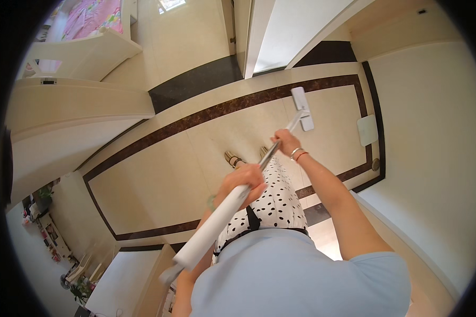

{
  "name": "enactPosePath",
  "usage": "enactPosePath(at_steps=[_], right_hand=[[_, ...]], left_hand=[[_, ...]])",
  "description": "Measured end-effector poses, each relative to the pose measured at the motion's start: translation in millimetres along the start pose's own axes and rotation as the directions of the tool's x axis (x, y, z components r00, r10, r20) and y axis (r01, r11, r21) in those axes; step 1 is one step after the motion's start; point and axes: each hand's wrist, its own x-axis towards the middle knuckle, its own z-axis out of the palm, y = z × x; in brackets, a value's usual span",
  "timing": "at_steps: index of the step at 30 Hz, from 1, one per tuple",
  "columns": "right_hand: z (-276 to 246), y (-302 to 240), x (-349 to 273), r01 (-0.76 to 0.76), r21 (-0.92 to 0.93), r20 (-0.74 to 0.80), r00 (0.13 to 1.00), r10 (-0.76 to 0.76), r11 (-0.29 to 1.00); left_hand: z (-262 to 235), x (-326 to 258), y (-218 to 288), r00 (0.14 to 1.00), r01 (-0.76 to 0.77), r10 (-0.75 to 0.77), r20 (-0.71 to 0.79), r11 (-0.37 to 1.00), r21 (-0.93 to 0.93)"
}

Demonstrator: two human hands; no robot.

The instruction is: The person mops the tiled floors of a home using a white flat mop. They move systematically from a hallway into a bedroom with a green bedspread, then into a child's room with a bunk bed and pink bedding, cleaning the floor surfaces throughout.

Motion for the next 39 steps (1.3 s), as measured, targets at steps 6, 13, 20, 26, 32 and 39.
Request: enactPosePath(at_steps=[6,13,20,26,32,39], right_hand=[[3,50,-22,-0.048,-0.066,-0.072,0.996,0.043,0.997],[51,-93,7,0.075,0.100,0.122,0.989,-0.087,0.992],[72,-247,28,0.274,0.235,0.208,0.923,-0.324,0.932],[75,-262,47,0.444,0.362,0.024,0.875,-0.484,0.820],[54,-276,53,0.452,0.437,-0.253,0.891,-0.376,0.777],[50,-232,77,0.470,0.195,-0.340,0.856,-0.391,0.861]], left_hand=[[28,-9,-17,0.991,0.132,-0.129,0.039,0.987,-0.092],[-63,-60,76,0.915,0.380,-0.374,-0.149,0.925,0.013],[-102,-74,185,0.874,0.399,-0.305,-0.379,0.894,0.202],[-84,-54,193,0.950,0.279,-0.191,-0.249,0.877,0.391],[-66,-49,193,0.917,0.137,0.001,-0.398,0.938,0.318],[-69,-44,127,0.947,-0.010,0.111,-0.300,0.948,0.319]])
